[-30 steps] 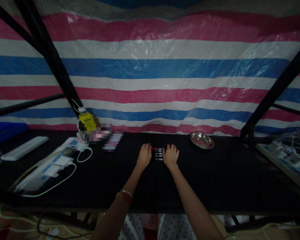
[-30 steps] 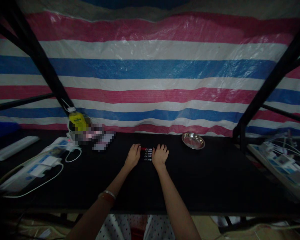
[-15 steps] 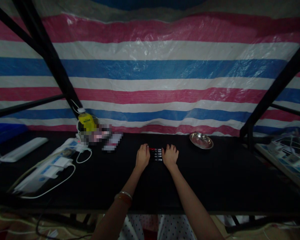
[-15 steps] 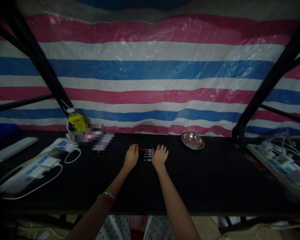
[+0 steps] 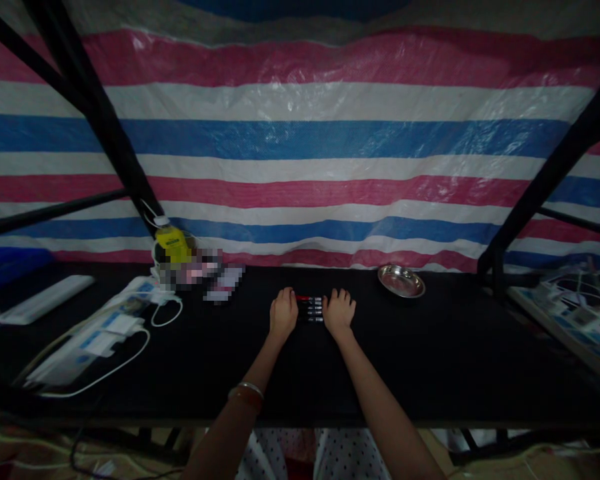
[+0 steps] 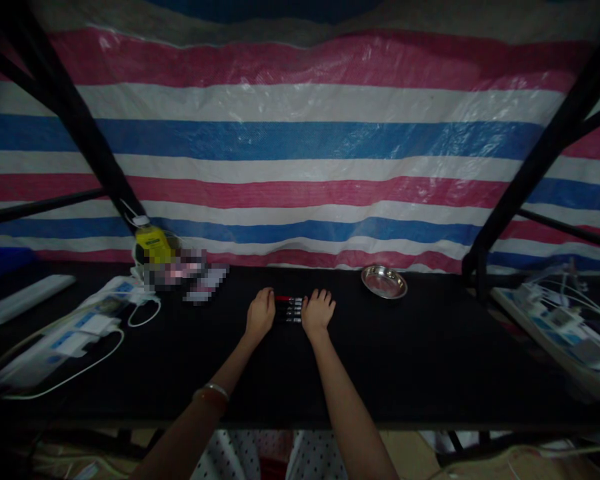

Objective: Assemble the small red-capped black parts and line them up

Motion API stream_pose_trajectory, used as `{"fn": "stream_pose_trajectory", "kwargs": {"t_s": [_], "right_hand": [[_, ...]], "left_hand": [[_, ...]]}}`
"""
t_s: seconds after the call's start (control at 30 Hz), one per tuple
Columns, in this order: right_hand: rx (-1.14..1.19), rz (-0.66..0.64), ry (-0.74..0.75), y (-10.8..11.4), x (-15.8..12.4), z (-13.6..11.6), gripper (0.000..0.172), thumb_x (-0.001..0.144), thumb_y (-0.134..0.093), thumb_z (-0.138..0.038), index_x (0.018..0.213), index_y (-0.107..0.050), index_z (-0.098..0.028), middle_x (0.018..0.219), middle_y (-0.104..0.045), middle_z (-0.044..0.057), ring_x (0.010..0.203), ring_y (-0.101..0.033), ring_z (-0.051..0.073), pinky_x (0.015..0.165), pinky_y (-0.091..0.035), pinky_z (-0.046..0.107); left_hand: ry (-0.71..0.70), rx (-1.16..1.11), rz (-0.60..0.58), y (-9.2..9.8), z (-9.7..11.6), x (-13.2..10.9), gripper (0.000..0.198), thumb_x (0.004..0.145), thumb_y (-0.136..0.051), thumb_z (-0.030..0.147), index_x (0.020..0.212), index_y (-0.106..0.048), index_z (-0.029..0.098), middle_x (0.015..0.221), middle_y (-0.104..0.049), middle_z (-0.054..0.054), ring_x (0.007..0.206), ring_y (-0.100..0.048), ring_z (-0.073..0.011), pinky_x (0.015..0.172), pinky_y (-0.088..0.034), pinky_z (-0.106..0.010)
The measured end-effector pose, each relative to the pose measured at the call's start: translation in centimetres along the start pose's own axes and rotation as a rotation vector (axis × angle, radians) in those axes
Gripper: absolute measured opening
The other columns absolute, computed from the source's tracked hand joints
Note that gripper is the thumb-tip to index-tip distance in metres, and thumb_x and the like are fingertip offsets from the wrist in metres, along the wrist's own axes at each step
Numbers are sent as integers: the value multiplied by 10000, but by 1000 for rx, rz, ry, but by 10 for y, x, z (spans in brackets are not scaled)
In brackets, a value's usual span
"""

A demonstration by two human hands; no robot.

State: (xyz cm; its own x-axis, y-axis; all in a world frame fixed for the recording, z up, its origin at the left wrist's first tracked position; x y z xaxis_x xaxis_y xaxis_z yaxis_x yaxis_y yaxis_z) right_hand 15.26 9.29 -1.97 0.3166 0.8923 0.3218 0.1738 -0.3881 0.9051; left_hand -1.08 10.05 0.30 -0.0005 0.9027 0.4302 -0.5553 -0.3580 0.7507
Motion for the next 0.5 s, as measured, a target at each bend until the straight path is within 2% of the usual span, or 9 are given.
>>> {"fn": "stream_pose_trajectory", "kwargs": {"t_s": [0.13, 0.23, 0.37, 0.5], "right_hand": [[66, 2, -20, 3, 2, 2, 368, 870, -370, -274, 1151, -549, -117, 1197, -523, 180, 1145, -416, 294, 907, -259, 425], [243, 25, -62, 10, 5, 15, 374, 886, -309, -256, 1158, -550, -168, 1197, -531, 135, 1123, -448, 245, 914, -265, 396], [440, 161, -120, 25, 8, 52, 396, 863, -276, -233, 1131, -563, -181, 1165, -539, 103, 1091, -467, 221, 887, -304, 352], [538, 247, -194, 25, 11, 91, 387, 815, -321, -233, 1077, -592, -144, 1064, -566, 129, 1005, -508, 239, 847, -355, 340]], "left_hand": [[1, 4, -14, 1, 0, 0, 311, 917, -271, 244, 1033, -542, 145, 981, -619, -98, 901, -603, -205, 814, -462, -332], [0, -4, -5, 1, -1, -1, 315, 917, -276, 250, 1069, -527, 137, 1019, -618, -106, 930, -600, -208, 837, -455, -343], [-69, 1, 6, 0, 3, -3, 329, 914, -289, 242, 1166, -465, 125, 1132, -586, -124, 1025, -564, -221, 882, -432, -369], [-110, 10, 10, 0, 5, -5, 315, 914, -276, 234, 1119, -495, 138, 1068, -603, -114, 987, -565, -221, 865, -430, -377]]}}
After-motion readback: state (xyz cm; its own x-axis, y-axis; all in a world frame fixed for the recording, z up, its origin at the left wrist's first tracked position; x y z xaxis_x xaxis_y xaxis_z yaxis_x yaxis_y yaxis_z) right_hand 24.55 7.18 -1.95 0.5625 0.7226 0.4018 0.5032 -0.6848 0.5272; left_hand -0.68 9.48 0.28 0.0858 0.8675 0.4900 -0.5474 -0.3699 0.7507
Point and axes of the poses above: each hand's wrist, its own x-axis towards the middle knuckle, its own y-axis out of the back of the hand, z = x × y, the point moved 6 cm from there along x, towards the middle knuckle
